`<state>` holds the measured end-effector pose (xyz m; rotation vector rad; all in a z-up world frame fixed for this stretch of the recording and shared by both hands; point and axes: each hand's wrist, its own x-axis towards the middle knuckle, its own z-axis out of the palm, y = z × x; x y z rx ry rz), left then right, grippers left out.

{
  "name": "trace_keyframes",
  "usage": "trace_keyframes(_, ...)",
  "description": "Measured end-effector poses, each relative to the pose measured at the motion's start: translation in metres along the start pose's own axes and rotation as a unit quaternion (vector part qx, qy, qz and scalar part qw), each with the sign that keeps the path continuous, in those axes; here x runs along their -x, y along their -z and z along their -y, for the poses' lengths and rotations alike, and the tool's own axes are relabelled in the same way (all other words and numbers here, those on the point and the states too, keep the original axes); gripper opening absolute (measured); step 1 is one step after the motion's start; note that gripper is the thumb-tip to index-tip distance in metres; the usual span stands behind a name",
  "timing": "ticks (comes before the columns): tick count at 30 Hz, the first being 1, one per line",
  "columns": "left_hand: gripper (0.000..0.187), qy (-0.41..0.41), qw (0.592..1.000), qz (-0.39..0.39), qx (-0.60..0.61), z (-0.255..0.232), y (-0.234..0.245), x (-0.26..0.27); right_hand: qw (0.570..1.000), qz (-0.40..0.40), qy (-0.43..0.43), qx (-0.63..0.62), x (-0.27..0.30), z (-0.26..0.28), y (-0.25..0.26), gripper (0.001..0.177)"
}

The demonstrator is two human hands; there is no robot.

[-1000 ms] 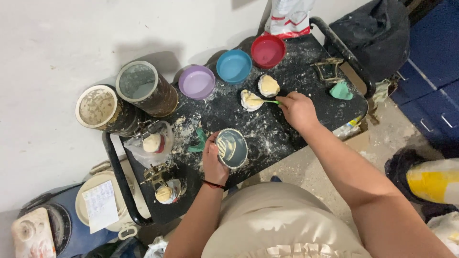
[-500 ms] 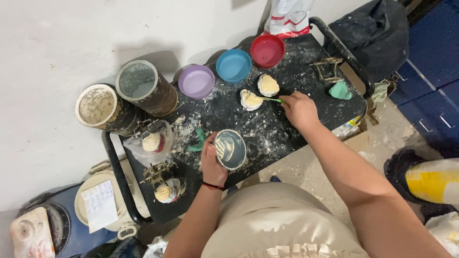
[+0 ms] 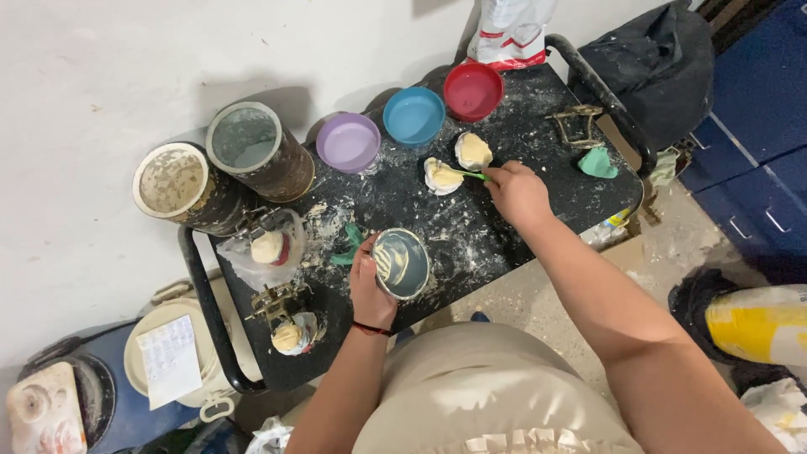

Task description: Mixing a yellow dental material in a small container and applying it to dental impressions to create models.

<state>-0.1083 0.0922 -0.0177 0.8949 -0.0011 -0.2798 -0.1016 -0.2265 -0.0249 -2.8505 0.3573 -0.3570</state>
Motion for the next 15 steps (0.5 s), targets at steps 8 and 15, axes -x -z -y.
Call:
trace_keyframes(8,0.059,-0.001,1.000,-0.005,0.028,0.002,0.007,0.000,0.999,-0.007,0.029,0.011,-0.002,0.007,0.003,0.026)
trace_keyframes(15,0.056,-0.017,0.999,-0.002,0.041,0.000,0.007,0.001,0.986,0.033,-0.109,-0.121,0.013,-0.006,-0.002,0.033)
